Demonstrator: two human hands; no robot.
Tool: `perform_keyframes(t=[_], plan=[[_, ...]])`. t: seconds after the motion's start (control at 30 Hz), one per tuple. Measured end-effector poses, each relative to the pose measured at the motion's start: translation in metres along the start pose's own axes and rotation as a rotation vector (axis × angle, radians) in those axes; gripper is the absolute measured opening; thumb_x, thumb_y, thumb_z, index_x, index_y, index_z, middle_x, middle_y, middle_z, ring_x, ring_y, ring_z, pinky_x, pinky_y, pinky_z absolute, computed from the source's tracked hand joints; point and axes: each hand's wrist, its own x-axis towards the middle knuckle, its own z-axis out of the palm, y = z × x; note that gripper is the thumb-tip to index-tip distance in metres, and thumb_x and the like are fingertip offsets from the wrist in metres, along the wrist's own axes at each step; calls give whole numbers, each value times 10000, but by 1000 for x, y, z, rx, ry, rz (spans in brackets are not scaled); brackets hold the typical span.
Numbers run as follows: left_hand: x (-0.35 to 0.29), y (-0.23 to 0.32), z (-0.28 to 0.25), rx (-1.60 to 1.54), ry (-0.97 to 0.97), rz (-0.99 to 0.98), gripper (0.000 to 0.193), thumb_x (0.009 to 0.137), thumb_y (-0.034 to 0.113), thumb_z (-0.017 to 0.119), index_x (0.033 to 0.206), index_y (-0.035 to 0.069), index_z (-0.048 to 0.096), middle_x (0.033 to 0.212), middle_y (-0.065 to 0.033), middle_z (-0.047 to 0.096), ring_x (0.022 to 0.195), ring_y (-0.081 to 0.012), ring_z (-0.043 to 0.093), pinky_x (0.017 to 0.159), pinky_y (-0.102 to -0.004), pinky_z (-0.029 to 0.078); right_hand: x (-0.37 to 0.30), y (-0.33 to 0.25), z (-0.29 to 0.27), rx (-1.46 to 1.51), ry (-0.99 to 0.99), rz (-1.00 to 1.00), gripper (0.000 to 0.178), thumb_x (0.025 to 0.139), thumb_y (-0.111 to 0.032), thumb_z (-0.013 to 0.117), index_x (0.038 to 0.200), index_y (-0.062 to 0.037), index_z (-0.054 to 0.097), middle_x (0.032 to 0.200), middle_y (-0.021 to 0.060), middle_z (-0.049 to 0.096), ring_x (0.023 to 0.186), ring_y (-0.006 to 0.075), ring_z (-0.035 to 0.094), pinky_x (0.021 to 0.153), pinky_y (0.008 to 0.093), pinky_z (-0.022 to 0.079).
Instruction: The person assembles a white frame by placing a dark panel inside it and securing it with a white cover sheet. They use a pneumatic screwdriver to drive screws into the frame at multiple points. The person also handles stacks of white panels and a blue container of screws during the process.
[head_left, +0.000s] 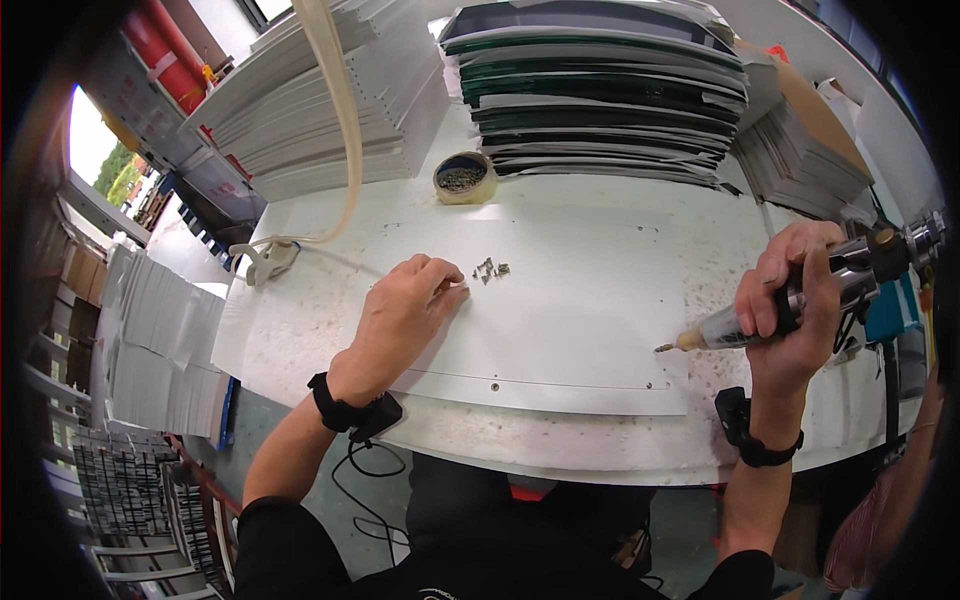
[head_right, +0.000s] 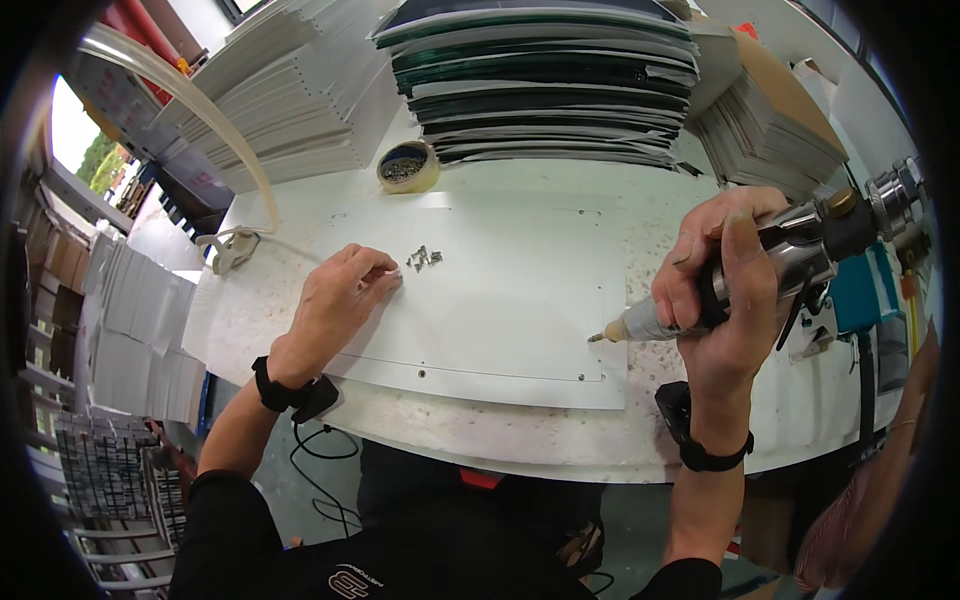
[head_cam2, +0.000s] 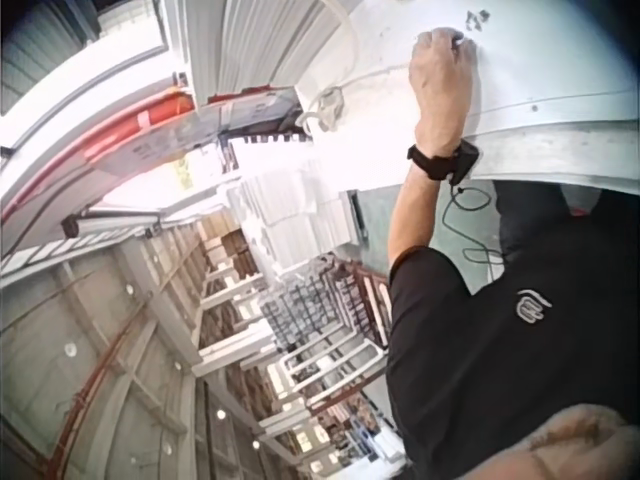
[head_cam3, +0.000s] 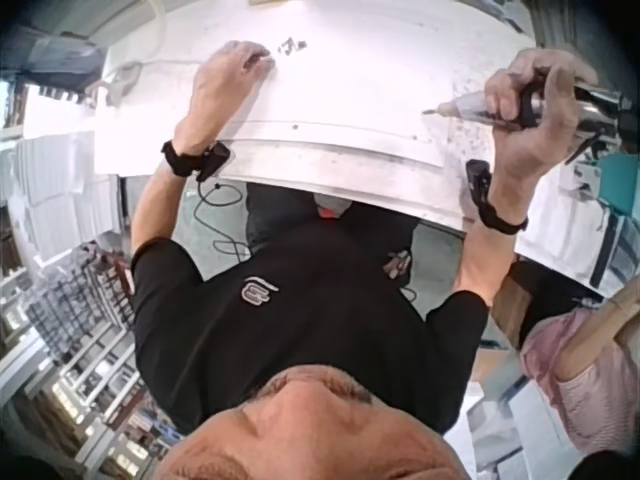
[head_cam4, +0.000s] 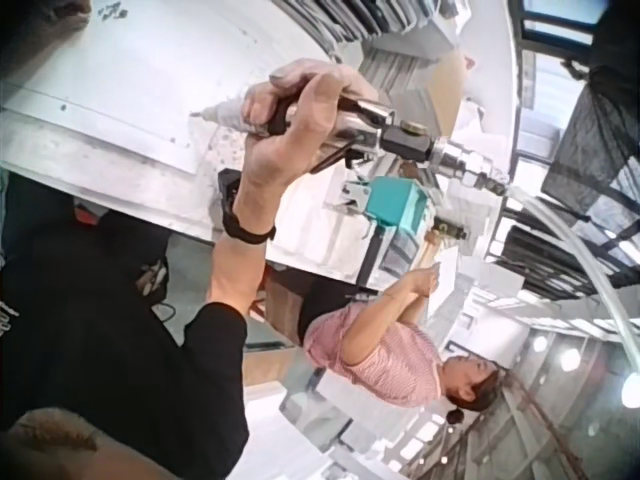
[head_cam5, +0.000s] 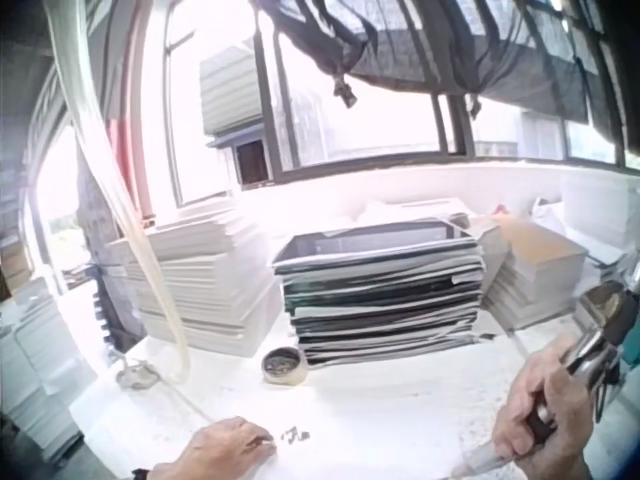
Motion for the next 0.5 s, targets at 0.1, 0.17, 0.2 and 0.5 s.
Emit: perform_keyframes(t=[0.1, 0.17, 0.2, 0.5], plan=[[5, 4, 4, 76, -2, 112, 100, 920, 67, 723, 1001, 24, 682, 915, -119, 682, 831, -301, 679, 742, -377, 549, -2, -1, -5, 5, -2, -11, 225, 1095, -283, 503, 1020, -74, 473, 849, 50, 536, 448, 56, 379, 412, 225, 385], [9, 5, 8, 105, -19, 157, 99, 913, 69, 729, 985, 23, 677, 899, -118, 673, 812, -305, 672, 733, -383, 547, -1, -4, -6, -20, 6, -9, 227, 1093, -285, 506, 1022, -72, 474, 847, 53, 539, 447, 57, 380, 413, 227, 389], [9, 5, 7, 125, -52, 160, 102, 914, 65, 726, 989, 22, 674, 907, -120, 676, 819, -304, 675, 736, -383, 549, 0, -4, -3, -22, 13, -8, 227, 1094, -283, 501, 1028, -67, 475, 840, 57, 544, 445, 59, 381, 414, 232, 393], [17, 9, 0, 28, -100, 160, 149, 937, 36, 687, 1080, 28, 648, 967, -133, 691, 883, -304, 694, 776, -380, 561, 2, -5, -12, 7, 17, -32, 219, 1103, -277, 491, 1023, -73, 489, 839, 45, 544, 449, 53, 374, 412, 227, 390]])
